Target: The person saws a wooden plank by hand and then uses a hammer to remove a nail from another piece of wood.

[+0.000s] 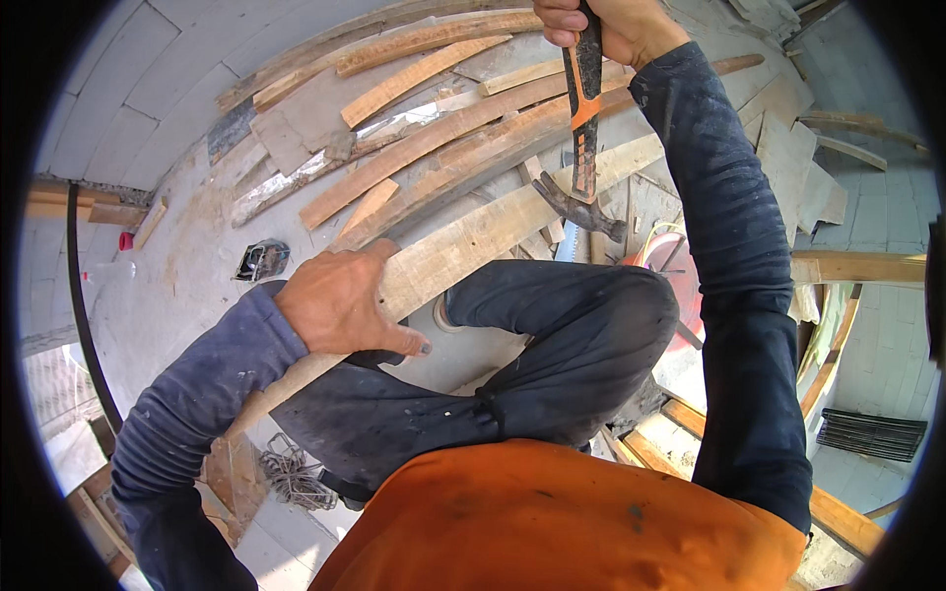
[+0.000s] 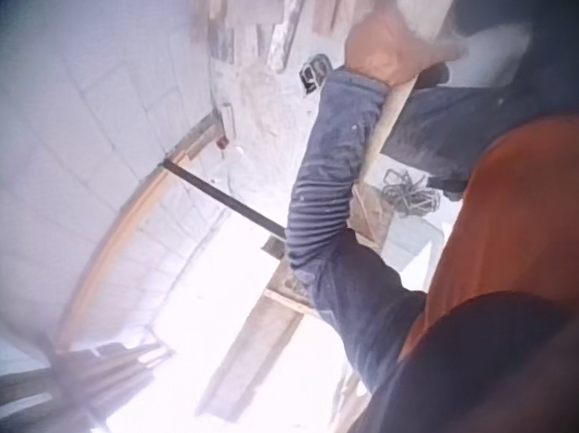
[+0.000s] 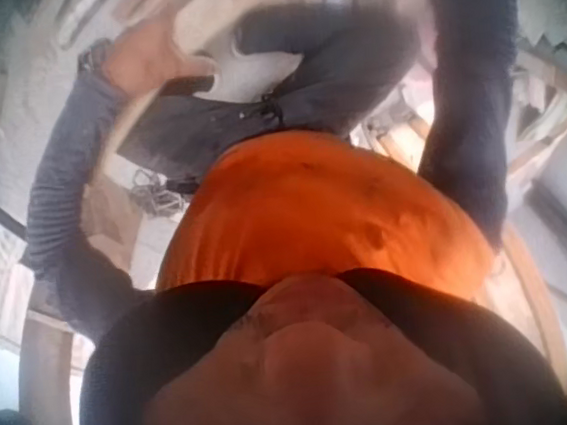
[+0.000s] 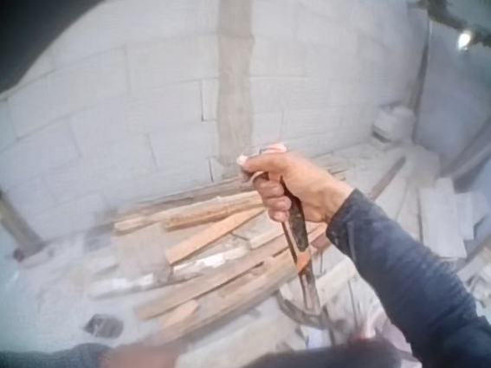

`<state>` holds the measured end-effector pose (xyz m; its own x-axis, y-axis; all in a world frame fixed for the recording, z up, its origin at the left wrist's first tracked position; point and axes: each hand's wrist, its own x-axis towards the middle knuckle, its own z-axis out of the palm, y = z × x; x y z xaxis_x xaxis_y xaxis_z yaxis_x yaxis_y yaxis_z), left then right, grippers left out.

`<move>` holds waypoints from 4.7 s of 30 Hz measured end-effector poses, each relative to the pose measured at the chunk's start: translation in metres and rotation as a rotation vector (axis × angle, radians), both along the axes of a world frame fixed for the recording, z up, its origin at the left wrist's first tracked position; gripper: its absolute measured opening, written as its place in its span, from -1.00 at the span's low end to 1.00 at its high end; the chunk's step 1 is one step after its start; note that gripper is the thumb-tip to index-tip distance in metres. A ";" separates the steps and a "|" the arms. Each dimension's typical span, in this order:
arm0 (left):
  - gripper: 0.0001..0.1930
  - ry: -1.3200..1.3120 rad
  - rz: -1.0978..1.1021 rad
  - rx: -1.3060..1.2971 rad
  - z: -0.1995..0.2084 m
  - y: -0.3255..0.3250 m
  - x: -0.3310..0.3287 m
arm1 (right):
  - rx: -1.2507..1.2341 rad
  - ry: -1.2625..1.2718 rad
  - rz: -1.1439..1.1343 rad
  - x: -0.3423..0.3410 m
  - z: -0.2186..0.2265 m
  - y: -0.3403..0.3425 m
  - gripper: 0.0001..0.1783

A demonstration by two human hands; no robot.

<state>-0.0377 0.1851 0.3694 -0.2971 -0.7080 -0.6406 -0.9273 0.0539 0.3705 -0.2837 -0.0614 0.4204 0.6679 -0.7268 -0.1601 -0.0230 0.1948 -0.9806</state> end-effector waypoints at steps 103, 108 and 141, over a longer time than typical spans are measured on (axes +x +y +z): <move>-0.76 0.582 0.646 -0.750 -0.008 0.018 0.213 | -0.097 -0.672 0.039 -0.018 0.065 0.182 -0.66; -0.72 0.041 0.864 -0.594 -0.139 0.064 0.334 | -0.178 -0.580 -0.108 -0.032 0.042 0.200 -0.66; -0.15 0.003 0.599 -0.783 0.080 0.143 0.110 | -0.069 -0.451 -0.735 -0.198 -0.076 0.042 -0.57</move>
<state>0.0722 0.3282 0.4491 0.2488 -0.9658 0.0733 -0.8803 -0.1940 0.4329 -0.4818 -0.0192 0.3448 0.0139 -0.9976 0.0674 0.4796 -0.0525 -0.8759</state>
